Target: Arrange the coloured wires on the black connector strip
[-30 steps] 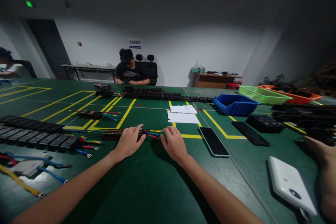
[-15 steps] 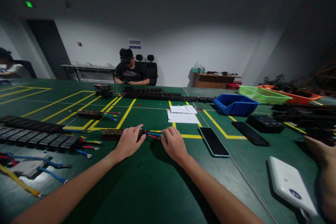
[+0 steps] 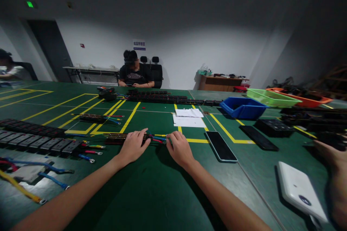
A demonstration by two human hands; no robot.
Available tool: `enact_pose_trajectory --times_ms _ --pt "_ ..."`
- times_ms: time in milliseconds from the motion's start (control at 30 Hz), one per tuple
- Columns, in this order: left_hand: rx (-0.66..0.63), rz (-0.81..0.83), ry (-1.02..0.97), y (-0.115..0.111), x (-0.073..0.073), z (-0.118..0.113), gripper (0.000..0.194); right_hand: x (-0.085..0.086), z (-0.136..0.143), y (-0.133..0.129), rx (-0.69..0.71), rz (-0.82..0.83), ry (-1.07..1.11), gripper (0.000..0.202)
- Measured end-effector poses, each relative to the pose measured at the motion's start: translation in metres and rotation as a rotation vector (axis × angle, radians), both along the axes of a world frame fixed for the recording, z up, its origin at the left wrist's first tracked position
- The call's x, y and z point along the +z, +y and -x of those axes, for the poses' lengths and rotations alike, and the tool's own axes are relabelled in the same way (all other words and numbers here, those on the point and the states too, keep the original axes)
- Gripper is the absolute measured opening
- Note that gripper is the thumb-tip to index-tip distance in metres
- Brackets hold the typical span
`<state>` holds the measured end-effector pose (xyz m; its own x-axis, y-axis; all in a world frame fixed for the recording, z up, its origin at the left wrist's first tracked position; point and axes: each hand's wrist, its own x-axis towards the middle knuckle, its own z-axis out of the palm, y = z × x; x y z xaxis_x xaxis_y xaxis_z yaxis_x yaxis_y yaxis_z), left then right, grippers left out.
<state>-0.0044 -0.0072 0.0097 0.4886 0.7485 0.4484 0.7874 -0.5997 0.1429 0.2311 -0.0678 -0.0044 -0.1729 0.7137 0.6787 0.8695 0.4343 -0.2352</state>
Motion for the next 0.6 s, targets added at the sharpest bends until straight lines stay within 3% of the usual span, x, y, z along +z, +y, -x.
enact_pose_trajectory --times_ms 600 --pt "0.004 -0.004 0.005 -0.0001 -0.0001 -0.0003 0.055 -0.0006 0.0 0.0003 -0.003 0.031 0.005 0.015"
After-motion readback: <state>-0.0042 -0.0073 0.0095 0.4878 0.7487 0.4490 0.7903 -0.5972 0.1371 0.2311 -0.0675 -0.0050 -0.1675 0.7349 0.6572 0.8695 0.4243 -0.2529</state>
